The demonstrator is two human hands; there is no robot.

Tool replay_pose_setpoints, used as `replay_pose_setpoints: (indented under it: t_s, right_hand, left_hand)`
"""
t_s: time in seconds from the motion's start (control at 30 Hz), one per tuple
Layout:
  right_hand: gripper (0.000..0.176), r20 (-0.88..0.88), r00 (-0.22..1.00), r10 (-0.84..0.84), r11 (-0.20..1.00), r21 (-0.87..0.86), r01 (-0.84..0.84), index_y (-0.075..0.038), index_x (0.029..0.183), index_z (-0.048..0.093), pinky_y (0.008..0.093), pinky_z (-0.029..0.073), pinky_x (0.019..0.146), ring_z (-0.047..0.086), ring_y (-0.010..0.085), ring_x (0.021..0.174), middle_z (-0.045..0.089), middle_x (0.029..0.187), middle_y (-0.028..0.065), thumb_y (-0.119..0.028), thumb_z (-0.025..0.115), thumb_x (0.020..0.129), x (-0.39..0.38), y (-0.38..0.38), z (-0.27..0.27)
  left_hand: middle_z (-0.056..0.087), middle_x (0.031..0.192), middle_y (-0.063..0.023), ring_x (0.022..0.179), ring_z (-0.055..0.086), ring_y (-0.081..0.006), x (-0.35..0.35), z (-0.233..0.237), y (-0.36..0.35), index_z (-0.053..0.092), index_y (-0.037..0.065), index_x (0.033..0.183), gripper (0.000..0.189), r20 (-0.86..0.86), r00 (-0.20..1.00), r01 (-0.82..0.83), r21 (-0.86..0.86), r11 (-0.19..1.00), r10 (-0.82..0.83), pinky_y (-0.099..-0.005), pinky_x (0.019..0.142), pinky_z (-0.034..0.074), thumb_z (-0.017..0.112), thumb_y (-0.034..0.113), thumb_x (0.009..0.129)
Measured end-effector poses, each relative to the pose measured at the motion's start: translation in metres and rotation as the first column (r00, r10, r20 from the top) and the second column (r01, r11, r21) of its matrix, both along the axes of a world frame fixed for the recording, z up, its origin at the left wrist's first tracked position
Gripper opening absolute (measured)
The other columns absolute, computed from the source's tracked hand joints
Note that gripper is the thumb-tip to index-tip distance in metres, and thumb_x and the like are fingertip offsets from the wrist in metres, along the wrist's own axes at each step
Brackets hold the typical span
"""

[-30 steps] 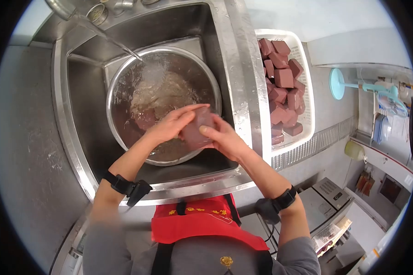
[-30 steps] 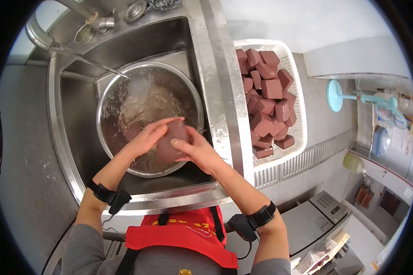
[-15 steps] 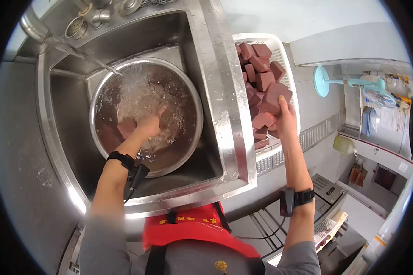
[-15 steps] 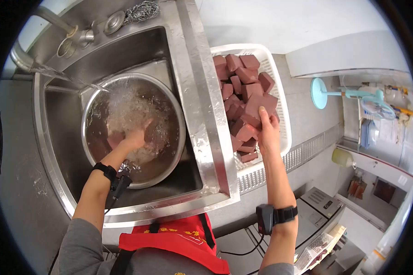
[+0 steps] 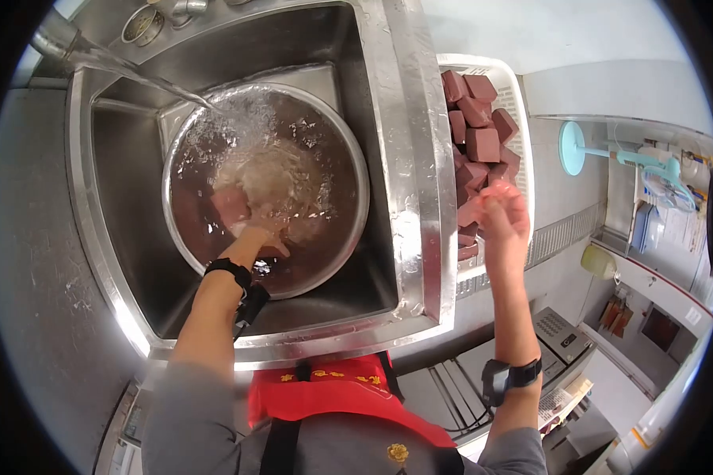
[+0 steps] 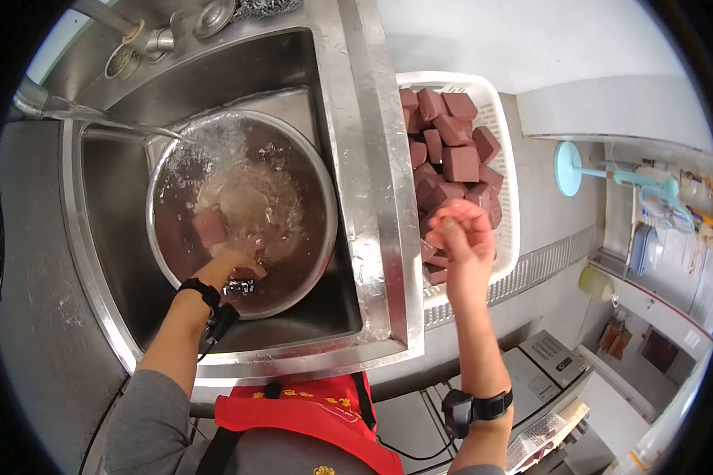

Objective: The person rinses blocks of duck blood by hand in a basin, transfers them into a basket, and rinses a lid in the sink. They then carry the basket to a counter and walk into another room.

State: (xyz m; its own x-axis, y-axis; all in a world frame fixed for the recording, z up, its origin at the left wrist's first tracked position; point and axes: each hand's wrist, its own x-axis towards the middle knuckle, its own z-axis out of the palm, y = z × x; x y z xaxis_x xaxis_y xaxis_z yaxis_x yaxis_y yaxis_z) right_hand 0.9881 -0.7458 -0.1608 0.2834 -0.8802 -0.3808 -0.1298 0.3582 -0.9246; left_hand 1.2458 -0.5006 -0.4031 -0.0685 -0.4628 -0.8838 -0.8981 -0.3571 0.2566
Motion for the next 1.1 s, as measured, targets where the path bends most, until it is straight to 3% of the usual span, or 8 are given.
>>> replay_pose_setpoints:
  t_s: [0.23,0.4,0.5,0.6,0.73,0.87,0.93,1.1]
  right_hand:
    - [0.015,0.108,0.920,0.377,0.919,0.081,-0.386,-0.005,0.097,0.051,0.0223,0.045,0.069,0.055,0.0097,0.079,0.057,0.088,0.0029,0.001,0.051,0.083,0.040,0.058,0.003]
    - [0.020,0.197,0.793,0.576,0.739,0.289,-0.609,-0.004,0.104,0.050,0.0231,0.045,0.073,0.054,0.0099,0.085,0.056,0.093,0.0045,-0.004,0.052,0.084,0.052,0.095,-0.017]
    - [0.034,0.159,0.729,0.666,0.674,0.291,-0.679,-0.004,0.113,0.044,0.0256,0.044,0.077,0.053,0.0121,0.090,0.054,0.101,0.0073,-0.012,0.057,0.083,0.054,0.121,-0.048]
    - [0.051,0.062,0.804,0.592,0.730,0.383,-0.566,-0.003,0.121,0.035,0.0277,0.043,0.083,0.052,0.0147,0.095,0.050,0.108,0.0093,-0.020,0.062,0.080,0.066,0.144,-0.055]
    - [0.055,0.186,0.938,0.293,0.754,0.558,-0.347,-0.006,0.120,0.036,0.0278,0.047,0.077,0.051,0.0153,0.099,0.049,0.110,0.0067,-0.020,0.066,0.077,0.084,0.142,-0.043]
    - [0.051,0.250,0.957,0.150,0.843,0.473,-0.255,-0.010,0.115,0.041,0.0281,0.049,0.073,0.053,0.0136,0.095,0.051,0.106,0.0037,-0.015,0.069,0.073,0.076,0.124,-0.033]
    - [0.049,0.253,0.958,0.136,0.859,0.452,-0.241,-0.008,0.115,0.042,0.0308,0.049,0.075,0.053,0.0149,0.096,0.052,0.105,0.0039,-0.014,0.068,0.073,0.068,0.110,-0.024]
    - [0.046,0.221,0.972,0.074,0.947,0.289,-0.138,-0.004,0.115,0.042,0.0378,0.055,0.069,0.058,0.0228,0.090,0.054,0.103,0.0094,-0.019,0.063,0.077,0.044,0.078,0.011]
  left_hand:
    - [0.035,0.133,-0.0108,0.120,0.035,-0.0309,0.016,0.023,0.013,0.037,0.017,0.130,0.094,-0.176,0.898,-0.229,0.592,0.772,0.402,-0.0500,0.090,0.038,0.071,0.059,0.053]
    - [0.044,0.125,-0.0116,0.111,0.044,-0.0251,0.027,0.060,0.025,0.038,0.009,0.129,0.090,-0.273,0.687,-0.444,0.576,0.686,0.674,-0.0412,0.085,0.043,0.065,0.062,0.061]
    - [0.050,0.118,-0.0106,0.105,0.049,-0.0230,0.007,0.044,0.047,0.046,0.005,0.122,0.069,-0.493,0.107,-0.785,0.490,0.378,0.863,-0.0363,0.085,0.041,0.056,0.055,0.076]
    - [0.051,0.116,-0.0078,0.105,0.048,-0.0199,-0.008,0.128,0.002,0.051,0.005,0.115,0.048,-0.455,-0.323,-0.755,0.653,0.064,0.830,-0.0314,0.089,0.037,0.043,0.044,0.088]
    - [0.050,0.108,-0.0089,0.101,0.048,-0.0156,-0.020,0.154,-0.032,0.051,0.009,0.117,0.045,-0.759,0.519,-0.839,-0.364,0.405,0.394,-0.0283,0.077,0.045,0.031,0.041,0.093]
    - [0.046,0.103,-0.0090,0.099,0.047,-0.0221,0.004,0.167,-0.042,0.051,0.012,0.119,0.046,-0.770,0.392,-0.899,-0.204,0.388,0.504,-0.0319,0.079,0.044,0.030,0.044,0.092]
    - [0.042,0.109,-0.0149,0.103,0.045,-0.0295,0.033,0.138,-0.031,0.050,0.014,0.119,0.038,-0.461,0.689,-0.710,-0.582,0.396,0.559,-0.0341,0.088,0.040,0.040,0.036,0.090]
    - [0.038,0.120,-0.0226,0.111,0.040,-0.0344,0.075,0.021,0.024,0.038,0.008,0.125,0.067,-0.052,0.642,-0.652,-0.562,0.509,0.765,-0.0386,0.095,0.034,0.069,0.027,0.070]
